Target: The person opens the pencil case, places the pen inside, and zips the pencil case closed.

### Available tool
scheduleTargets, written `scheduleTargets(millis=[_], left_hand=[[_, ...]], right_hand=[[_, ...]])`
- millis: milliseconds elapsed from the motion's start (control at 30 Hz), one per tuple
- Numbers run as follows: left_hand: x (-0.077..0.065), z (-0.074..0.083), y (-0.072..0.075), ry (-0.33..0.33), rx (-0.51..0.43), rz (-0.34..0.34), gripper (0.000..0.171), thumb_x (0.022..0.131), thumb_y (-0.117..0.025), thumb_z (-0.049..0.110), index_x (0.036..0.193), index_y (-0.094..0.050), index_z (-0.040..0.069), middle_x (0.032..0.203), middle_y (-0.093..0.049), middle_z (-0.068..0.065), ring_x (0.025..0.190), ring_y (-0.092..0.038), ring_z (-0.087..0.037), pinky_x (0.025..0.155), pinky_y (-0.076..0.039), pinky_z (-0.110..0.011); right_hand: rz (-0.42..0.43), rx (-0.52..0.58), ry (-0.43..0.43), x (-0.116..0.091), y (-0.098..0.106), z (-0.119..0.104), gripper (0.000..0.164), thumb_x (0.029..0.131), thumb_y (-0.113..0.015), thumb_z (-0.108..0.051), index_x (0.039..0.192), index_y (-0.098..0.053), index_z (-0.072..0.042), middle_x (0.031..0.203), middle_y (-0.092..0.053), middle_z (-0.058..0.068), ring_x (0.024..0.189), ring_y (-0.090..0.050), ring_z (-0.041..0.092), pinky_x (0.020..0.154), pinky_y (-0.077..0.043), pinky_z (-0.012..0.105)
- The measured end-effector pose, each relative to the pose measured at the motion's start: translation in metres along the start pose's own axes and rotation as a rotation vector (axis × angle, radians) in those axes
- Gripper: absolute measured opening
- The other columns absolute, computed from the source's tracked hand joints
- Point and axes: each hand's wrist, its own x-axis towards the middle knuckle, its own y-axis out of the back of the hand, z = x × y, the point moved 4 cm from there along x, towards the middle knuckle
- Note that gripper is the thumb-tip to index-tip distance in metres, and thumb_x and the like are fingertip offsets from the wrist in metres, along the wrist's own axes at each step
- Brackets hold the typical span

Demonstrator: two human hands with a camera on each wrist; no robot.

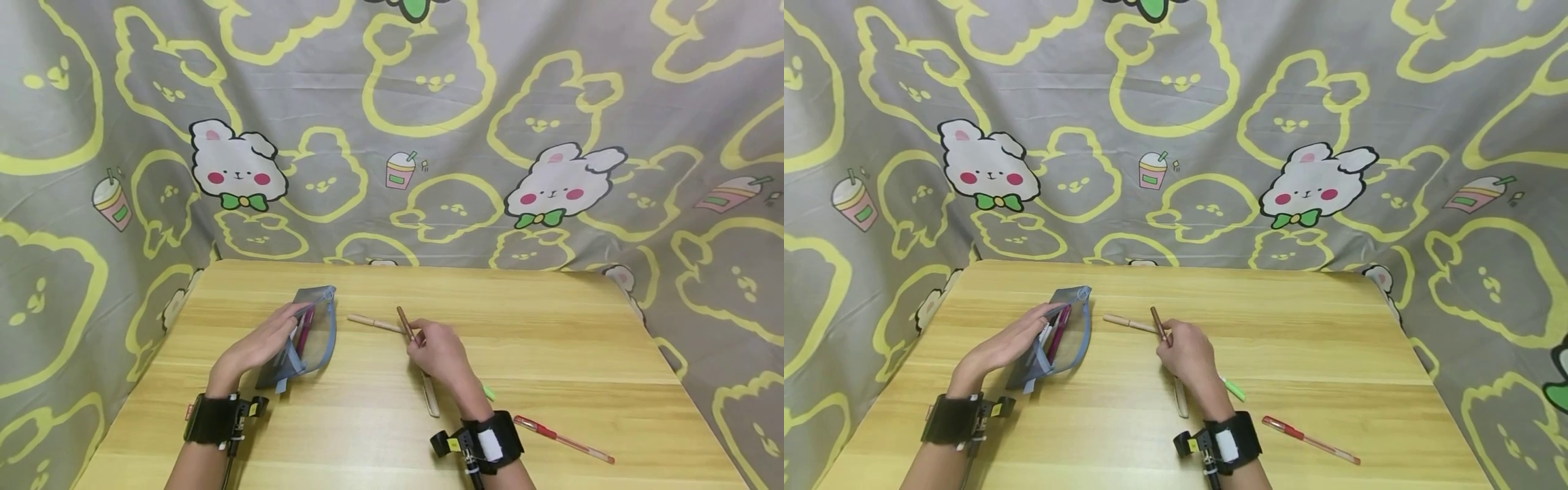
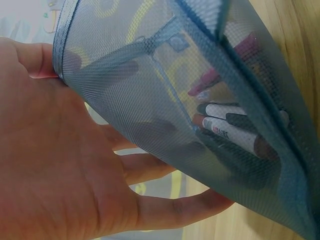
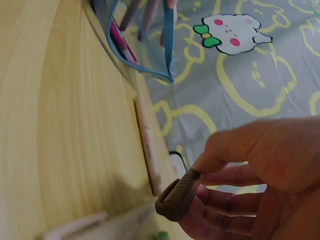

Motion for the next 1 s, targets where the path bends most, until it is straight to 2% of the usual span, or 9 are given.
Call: scheduleTargets(millis=[233,500,800,1000], left_hand=[[0.001,0.001,0.0,0.0,-0.001,0.009,0.052,0.112,-0.021,0.017,0.159,-0.03,-0.002,0.162,-0.023,-0.032,0.15,-0.016,-0.051,0.118,-0.015,-0.068],[-0.002,0.002,0.0,-0.029,-0.002,0.017,0.05,0.112,-0.021,0.015,0.158,-0.032,-0.003,0.161,-0.027,-0.031,0.149,-0.019,-0.051,0.118,-0.016,-0.068],[-0.002,0.003,0.0,-0.048,-0.002,0.011,0.05,0.112,-0.022,0.014,0.158,-0.031,-0.002,0.161,-0.027,-0.031,0.149,-0.019,-0.052,0.117,-0.017,-0.069],[-0.003,0.003,0.0,-0.024,-0.003,0.009,0.05,0.113,-0.022,0.017,0.159,-0.032,0.001,0.162,-0.027,-0.03,0.15,-0.019,-0.051,0.116,-0.019,-0.069]], right_hand=[[-0.048,0.023,0.035,0.004,-0.016,-0.015,0.042,0.082,-0.069,-0.001,0.124,-0.071,0.0,0.078,-0.065,-0.001,0.059,-0.056,0.01,0.048,-0.047,0.026],[-0.063,0.119,0.043,0.009,-0.033,-0.028,0.028,0.082,-0.07,0.002,0.11,-0.073,0.003,0.078,-0.065,0.0,0.065,-0.059,0.01,0.051,-0.05,0.024],[-0.028,0.174,0.041,0.012,-0.047,-0.045,0.037,0.087,-0.067,0.003,0.124,-0.07,0.0,0.077,-0.063,0.0,0.06,-0.056,0.009,0.047,-0.047,0.023],[-0.015,0.173,0.028,0.013,-0.058,-0.06,0.036,0.088,-0.068,0.001,0.124,-0.071,-0.002,0.077,-0.063,-0.002,0.057,-0.055,0.007,0.045,-0.046,0.023]])
